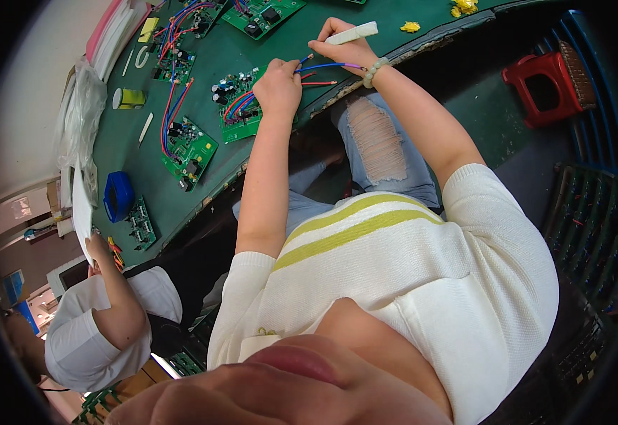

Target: Assembling and inspecting printed circuit boards (PCBs) by connecting wires and checking components.

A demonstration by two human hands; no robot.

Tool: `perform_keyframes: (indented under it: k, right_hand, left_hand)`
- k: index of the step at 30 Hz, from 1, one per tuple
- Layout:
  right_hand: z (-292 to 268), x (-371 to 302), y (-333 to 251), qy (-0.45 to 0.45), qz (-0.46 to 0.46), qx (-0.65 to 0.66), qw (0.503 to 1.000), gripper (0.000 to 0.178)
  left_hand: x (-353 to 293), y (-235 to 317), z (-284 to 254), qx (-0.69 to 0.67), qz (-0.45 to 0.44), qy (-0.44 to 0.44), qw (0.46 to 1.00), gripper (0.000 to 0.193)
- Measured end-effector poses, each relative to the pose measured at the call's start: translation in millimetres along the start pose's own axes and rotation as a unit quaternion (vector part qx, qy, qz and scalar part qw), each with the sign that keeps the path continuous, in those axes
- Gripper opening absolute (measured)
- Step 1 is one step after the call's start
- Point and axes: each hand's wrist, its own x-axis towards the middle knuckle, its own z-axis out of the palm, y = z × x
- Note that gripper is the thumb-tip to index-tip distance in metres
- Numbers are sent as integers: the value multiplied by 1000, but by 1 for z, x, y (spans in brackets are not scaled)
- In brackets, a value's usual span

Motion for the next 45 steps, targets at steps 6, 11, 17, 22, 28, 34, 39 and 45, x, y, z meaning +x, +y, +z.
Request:
perform_keyframes:
  k: [6,11,17,22,28,34,39,45]
  right_hand:
    - [6,2,0,-61,-4,20,998,26]
    - [11,4,7,-87,-43,10,995,24]
    - [4,6,10,-50,-44,-90,994,23]
    - [6,4,5,-50,-11,-35,998,22]
    - [7,6,7,-34,-34,-112,993,23]
    - [6,5,5,-45,-12,-57,997,22]
    - [9,2,-2,-49,-64,-155,985,23]
    - [6,3,1,15,-36,-93,995,22]
  left_hand:
    - [1,0,0,-5,-18,9,1000,8]
    - [1,0,1,-5,-16,9,1000,7]
    - [0,1,1,0,-20,0,1000,6]
    - [1,1,1,-5,-13,2,1000,6]
    - [0,-1,2,6,-19,0,1000,7]
    - [0,-2,4,-10,-30,-30,999,8]
    - [0,-1,3,18,-43,-44,998,9]
    - [1,-1,4,18,-31,-53,998,10]
